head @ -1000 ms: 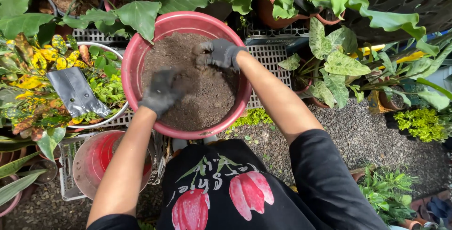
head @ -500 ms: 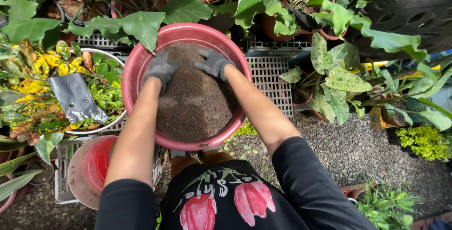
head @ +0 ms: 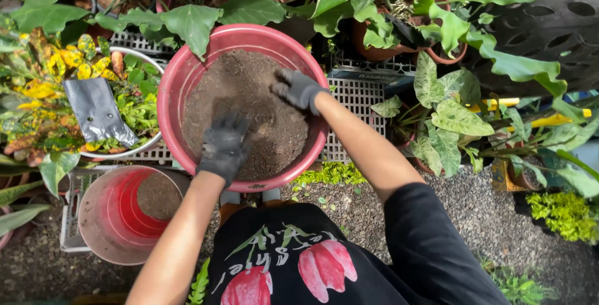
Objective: Mixing and preparing soil in a large pot using hands and pouring soil from one container to another.
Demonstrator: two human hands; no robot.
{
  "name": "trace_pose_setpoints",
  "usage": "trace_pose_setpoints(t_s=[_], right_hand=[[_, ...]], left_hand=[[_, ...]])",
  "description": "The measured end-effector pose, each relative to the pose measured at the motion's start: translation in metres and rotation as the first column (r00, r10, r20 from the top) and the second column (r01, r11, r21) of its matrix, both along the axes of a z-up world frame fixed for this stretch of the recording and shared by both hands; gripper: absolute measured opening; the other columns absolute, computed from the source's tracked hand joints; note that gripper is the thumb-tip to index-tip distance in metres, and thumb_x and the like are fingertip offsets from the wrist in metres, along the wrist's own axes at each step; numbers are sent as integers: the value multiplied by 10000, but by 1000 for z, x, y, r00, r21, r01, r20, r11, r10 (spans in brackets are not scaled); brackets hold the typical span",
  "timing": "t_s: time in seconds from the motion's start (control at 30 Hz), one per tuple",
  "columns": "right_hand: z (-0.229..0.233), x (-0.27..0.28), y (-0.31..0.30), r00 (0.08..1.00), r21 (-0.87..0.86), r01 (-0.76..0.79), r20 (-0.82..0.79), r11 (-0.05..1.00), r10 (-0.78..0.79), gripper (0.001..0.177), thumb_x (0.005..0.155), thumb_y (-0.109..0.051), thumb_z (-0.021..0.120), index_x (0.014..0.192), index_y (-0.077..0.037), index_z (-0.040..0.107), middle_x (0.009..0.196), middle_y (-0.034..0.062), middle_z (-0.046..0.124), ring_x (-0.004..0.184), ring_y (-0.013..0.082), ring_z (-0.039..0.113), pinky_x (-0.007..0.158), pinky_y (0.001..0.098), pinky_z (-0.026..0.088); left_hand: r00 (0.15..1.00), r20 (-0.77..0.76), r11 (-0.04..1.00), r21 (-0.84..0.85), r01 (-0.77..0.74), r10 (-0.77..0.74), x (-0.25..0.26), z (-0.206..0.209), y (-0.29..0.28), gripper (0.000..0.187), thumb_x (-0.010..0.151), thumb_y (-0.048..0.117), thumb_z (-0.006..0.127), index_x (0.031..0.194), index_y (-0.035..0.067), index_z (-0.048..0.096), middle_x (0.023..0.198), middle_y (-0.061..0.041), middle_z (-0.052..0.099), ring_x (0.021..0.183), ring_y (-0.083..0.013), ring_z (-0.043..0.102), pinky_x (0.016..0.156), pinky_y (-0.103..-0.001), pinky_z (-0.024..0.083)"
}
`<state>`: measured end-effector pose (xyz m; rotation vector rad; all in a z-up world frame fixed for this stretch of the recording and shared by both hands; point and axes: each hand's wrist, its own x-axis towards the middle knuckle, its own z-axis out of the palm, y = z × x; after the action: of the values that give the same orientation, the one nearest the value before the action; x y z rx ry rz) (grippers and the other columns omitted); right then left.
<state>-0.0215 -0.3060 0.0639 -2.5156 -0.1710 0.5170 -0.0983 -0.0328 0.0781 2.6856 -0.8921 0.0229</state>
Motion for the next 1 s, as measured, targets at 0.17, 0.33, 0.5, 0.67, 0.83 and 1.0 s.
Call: trace_pose_setpoints(t_s=[0.17, 0.33, 0.5, 0.67, 0.83, 1.0], right_hand=[[-52, 47, -6, 998, 129, 37, -59, 991, -30, 851, 989, -611, 640, 1489, 42, 426, 1471, 251, 512, 1384, 358, 491, 1129, 398, 391], [-71, 47, -10, 981, 121, 82, -186, 989, -58, 841, 836, -494, 766, 1435, 36, 505, 1400, 217, 635, 1291, 293, 613, 1084, 376, 472], [-64, 16, -7, 969, 487, 212, -215, 847, -118, 658, 847, -292, 807, 1389, 22, 603, 1375, 206, 670, 1253, 279, 636, 1057, 365, 488], [16, -14, 45, 998, 482, -4, 56, 876, -27, 665, 768, -121, 759, 1415, -122, 609, 1331, 121, 724, 1165, 223, 689, 1032, 328, 525], [61, -18, 76, 980, 144, 201, -33, 969, -199, 627, 765, -164, 805, 1358, -149, 600, 1386, 68, 599, 935, 273, 750, 839, 364, 608], [25, 49, 56, 971, 281, -231, 128, 932, 202, 477, 857, -212, 802, 1307, -117, 676, 1244, 92, 729, 1104, 233, 690, 975, 353, 541]], left_hand=[[990, -55, 992, 4, -127, 127, -13, -36, -2, 659, 770, 338, 765, 1380, 161, 590, 1506, -172, 472, 1329, -417, 473, 1095, -523, 416], [995, -53, 982, -161, -94, 87, 2, -75, -4, 808, 706, 386, 815, 1441, 158, 566, 1548, -183, 425, 1348, -459, 431, 1139, -535, 361], [993, -24, 966, -227, -121, 119, 6, -74, -8, 798, 699, 463, 832, 1395, 163, 586, 1492, -206, 453, 1321, -468, 437, 1116, -564, 351], [992, 19, 949, -292, -117, 128, 17, -114, -5, 782, 645, 464, 842, 1326, 142, 631, 1399, -186, 522, 1256, -450, 485, 1096, -565, 384], [982, 25, 954, -244, -173, 185, 12, -79, 11, 585, 722, 320, 816, 1270, 163, 687, 1381, -181, 548, 1290, -438, 505, 1093, -534, 435], [983, -11, 977, -113, -182, 182, 5, -18, 45, 603, 685, 287, 801, 1256, 146, 668, 1382, -192, 546, 1243, -433, 514, 1038, -532, 444]])
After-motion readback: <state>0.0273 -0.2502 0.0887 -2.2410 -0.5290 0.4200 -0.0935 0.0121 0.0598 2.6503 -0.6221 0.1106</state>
